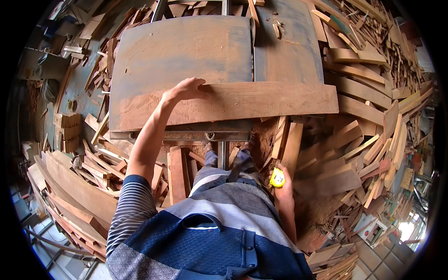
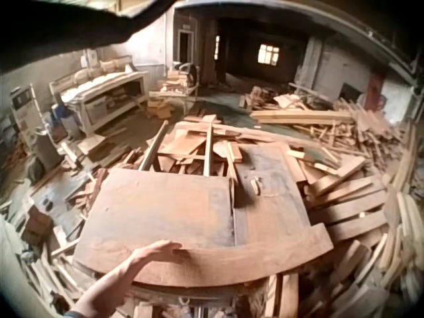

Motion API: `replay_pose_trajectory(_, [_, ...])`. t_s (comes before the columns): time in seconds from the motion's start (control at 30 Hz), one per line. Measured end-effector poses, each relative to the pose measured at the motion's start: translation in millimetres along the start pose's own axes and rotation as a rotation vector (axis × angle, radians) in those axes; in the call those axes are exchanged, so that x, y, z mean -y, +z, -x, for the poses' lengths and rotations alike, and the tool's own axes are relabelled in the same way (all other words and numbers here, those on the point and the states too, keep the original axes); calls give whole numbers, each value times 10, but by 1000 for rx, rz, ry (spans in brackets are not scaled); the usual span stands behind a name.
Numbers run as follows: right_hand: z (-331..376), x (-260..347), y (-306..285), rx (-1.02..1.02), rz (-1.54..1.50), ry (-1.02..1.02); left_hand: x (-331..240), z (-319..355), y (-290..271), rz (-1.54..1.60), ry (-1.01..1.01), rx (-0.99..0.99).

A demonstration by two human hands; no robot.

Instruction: The person uses a tape measure to measure several pieces of wood while working at a table saw in a woodworking shop.

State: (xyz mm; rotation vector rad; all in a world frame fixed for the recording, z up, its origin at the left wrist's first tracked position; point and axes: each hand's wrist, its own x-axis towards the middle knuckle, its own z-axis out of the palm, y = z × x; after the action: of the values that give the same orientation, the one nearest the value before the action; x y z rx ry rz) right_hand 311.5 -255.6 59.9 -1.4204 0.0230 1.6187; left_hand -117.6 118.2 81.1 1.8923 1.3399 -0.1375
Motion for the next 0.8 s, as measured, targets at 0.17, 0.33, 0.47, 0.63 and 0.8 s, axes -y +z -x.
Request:
replay_pose_trajectory(0.17, [261,-416,-541,-236,8,68,-77,-225,-59,-75,-41,277])
replay_pose_trajectory(0.33, [545,-1082,-1354,-37,781,-162,-90,-388,72,14,1,213])
replay_pose_trajectory(0.47, [556,-1380,-1441,-161,1061,-89,-196,-411,29,58,17,269])
replay_pose_trajectory(0.63, [227,-1691,-1628,-193,1315,-152,-209,-368,12,-30,127,155])
replay_pose_trajectory(0.8, [65,-1365,-1210,-314,985,-35,-700,97,29,-265,37,164])
